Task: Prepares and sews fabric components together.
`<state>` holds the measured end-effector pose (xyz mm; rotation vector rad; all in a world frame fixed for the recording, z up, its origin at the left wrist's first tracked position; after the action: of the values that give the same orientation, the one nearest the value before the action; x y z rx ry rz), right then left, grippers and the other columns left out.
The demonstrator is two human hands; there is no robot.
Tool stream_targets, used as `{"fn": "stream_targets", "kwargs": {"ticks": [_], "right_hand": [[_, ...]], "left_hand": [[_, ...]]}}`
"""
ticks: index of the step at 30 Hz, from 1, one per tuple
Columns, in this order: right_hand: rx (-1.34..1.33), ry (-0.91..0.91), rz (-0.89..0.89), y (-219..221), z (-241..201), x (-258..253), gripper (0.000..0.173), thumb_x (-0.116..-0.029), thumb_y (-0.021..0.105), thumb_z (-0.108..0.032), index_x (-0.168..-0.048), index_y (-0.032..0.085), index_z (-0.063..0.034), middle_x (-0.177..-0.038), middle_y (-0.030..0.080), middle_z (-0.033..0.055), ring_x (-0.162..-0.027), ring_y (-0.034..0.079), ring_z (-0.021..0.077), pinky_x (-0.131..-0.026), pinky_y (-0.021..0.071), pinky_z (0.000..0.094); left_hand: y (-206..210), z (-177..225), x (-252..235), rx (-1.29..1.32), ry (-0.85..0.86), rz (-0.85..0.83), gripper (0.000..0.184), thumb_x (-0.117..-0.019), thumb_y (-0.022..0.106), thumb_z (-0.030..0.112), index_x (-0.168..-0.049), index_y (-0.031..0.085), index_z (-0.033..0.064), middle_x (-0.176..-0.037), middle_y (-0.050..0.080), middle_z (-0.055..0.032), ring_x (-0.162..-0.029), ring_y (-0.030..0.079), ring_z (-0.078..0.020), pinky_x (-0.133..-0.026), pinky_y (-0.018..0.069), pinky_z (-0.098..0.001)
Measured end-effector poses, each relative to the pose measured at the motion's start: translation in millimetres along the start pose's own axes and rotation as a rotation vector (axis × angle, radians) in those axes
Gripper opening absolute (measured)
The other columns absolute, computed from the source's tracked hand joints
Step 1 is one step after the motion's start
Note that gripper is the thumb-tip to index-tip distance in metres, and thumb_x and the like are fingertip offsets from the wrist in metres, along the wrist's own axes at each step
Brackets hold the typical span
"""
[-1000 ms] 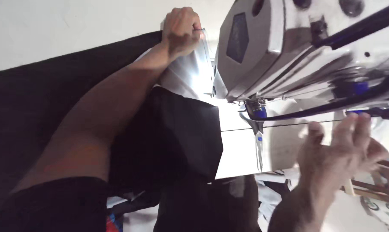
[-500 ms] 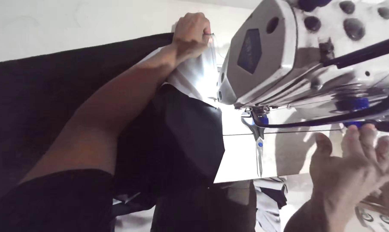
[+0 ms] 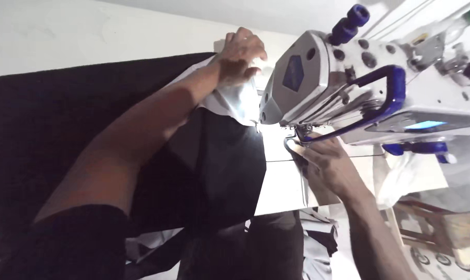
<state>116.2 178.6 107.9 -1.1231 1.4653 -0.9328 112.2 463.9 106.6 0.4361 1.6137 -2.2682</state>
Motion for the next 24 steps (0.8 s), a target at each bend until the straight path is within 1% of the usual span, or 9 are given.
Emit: {"fn": "stream_targets", "kwargs": {"ticks": [2, 5, 7, 12, 15, 17, 19, 21, 24], "right_hand": [[-0.035, -0.068, -0.098, 4, 8, 12, 0.041, -0.0987, 0.046, 0.001, -0.126, 0.074, -0.0122, -0.134, 0.069, 0.0092, -0.128, 0.064, 0.0289, -0.108, 0.0492, 0.0479], [0.062, -0.095, -0.148, -2, 15, 18, 0.042, -0.0987, 0.045, 0.004, -0.13, 0.07, -0.0094, -0.135, 0.068, 0.0121, -0.126, 0.064, 0.0309, -0.104, 0.051, 0.0502], [0.13, -0.134, -0.153, -5, 12, 23, 0.04, -0.1017, 0.045, 0.0, -0.135, 0.066, -0.0093, -0.137, 0.066, 0.014, -0.126, 0.064, 0.0334, -0.099, 0.0517, 0.0523], [0.058, -0.133, -0.195, -4, 7, 30, 0.034, -0.101, 0.05, -0.003, -0.126, 0.071, -0.0108, -0.136, 0.064, 0.0198, -0.116, 0.067, 0.0362, -0.093, 0.0556, 0.0501], [0.147, -0.104, -0.235, -2, 12, 29, 0.039, -0.0962, 0.051, 0.006, -0.127, 0.07, -0.0087, -0.138, 0.062, 0.0202, -0.107, 0.069, 0.0389, -0.079, 0.0573, 0.052], [0.206, -0.084, -0.258, 1, 15, 35, 0.04, -0.0963, 0.052, 0.005, -0.132, 0.066, -0.0061, -0.137, 0.065, 0.0165, -0.11, 0.069, 0.0382, -0.082, 0.0579, 0.052], [0.186, -0.06, -0.229, -4, 9, 43, 0.035, -0.0964, 0.054, -0.002, -0.129, 0.067, -0.0013, -0.124, 0.07, 0.0195, -0.102, 0.071, 0.0399, -0.076, 0.0592, 0.0538], [0.021, 0.043, -0.194, -9, -2, 54, 0.038, -0.1001, 0.051, -0.019, -0.129, 0.067, -0.001, -0.116, 0.073, 0.0173, -0.093, 0.075, 0.0309, -0.071, 0.0614, 0.0471], [-0.808, 0.369, -0.262, 14, -28, 73, 0.042, -0.0992, 0.059, -0.023, -0.141, 0.06, -0.0147, -0.114, 0.069, 0.0021, -0.071, 0.067, 0.0078, -0.06, 0.0605, 0.0255]], "left_hand": [[25, 15, -3, 0.027, 0.148, -0.126, 0.029, -0.0957, 0.062, 0.031, -0.114, 0.073, 0.0117, -0.125, 0.069, -0.0096, -0.125, 0.059, -0.0345, -0.103, 0.043, -0.0619], [56, 42, 17, 0.13, 0.243, -0.259, 0.028, -0.0847, 0.074, 0.019, -0.104, 0.069, -0.0011, -0.113, 0.068, -0.0203, -0.111, 0.065, -0.0366, -0.096, 0.0518, -0.0568], [52, 62, 38, 0.194, 0.286, -0.212, 0.022, -0.0772, 0.075, 0.02, -0.091, 0.072, 0.0032, -0.107, 0.069, -0.0165, -0.11, 0.064, -0.0334, -0.098, 0.0511, -0.0513], [12, 92, 82, 0.122, 0.152, -0.221, 0.025, -0.0983, 0.055, 0.026, -0.093, 0.074, 0.0094, -0.105, 0.067, -0.0101, -0.114, 0.06, -0.0295, -0.103, 0.046, -0.0466], [13, 82, 96, 0.063, 0.194, -0.151, 0.031, -0.1018, 0.052, 0.029, -0.096, 0.076, 0.011, -0.108, 0.069, -0.0084, -0.113, 0.061, -0.0278, -0.101, 0.0479, -0.045], [10, 71, 106, 0.06, 0.179, -0.166, 0.032, -0.1029, 0.052, 0.031, -0.106, 0.078, 0.0131, -0.113, 0.07, -0.0082, -0.119, 0.061, -0.0287, -0.105, 0.0483, -0.0471], [-2, 61, 124, 0.09, 0.148, -0.14, 0.032, -0.1026, 0.054, 0.033, -0.106, 0.078, 0.0122, -0.11, 0.071, -0.0099, -0.115, 0.063, -0.0304, -0.101, 0.049, -0.0507], [-19, 57, 150, 0.108, 0.115, -0.091, 0.029, -0.1025, 0.055, 0.031, -0.098, 0.076, 0.0113, -0.102, 0.071, -0.0078, -0.109, 0.064, -0.028, -0.097, 0.0497, -0.0492], [-37, 59, 188, 0.129, 0.044, -0.102, 0.032, -0.1032, 0.05, 0.031, -0.097, 0.074, 0.0108, -0.102, 0.07, -0.0072, -0.111, 0.062, -0.0276, -0.1, 0.0472, -0.0489]]}}
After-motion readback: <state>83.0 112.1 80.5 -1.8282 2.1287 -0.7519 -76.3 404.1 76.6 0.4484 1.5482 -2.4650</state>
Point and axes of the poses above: each hand's wrist, its own x-axis away from the middle knuckle, its own y-axis out of the palm, z = x × y, the point moved 10 cm from there along -x, towards the middle knuckle
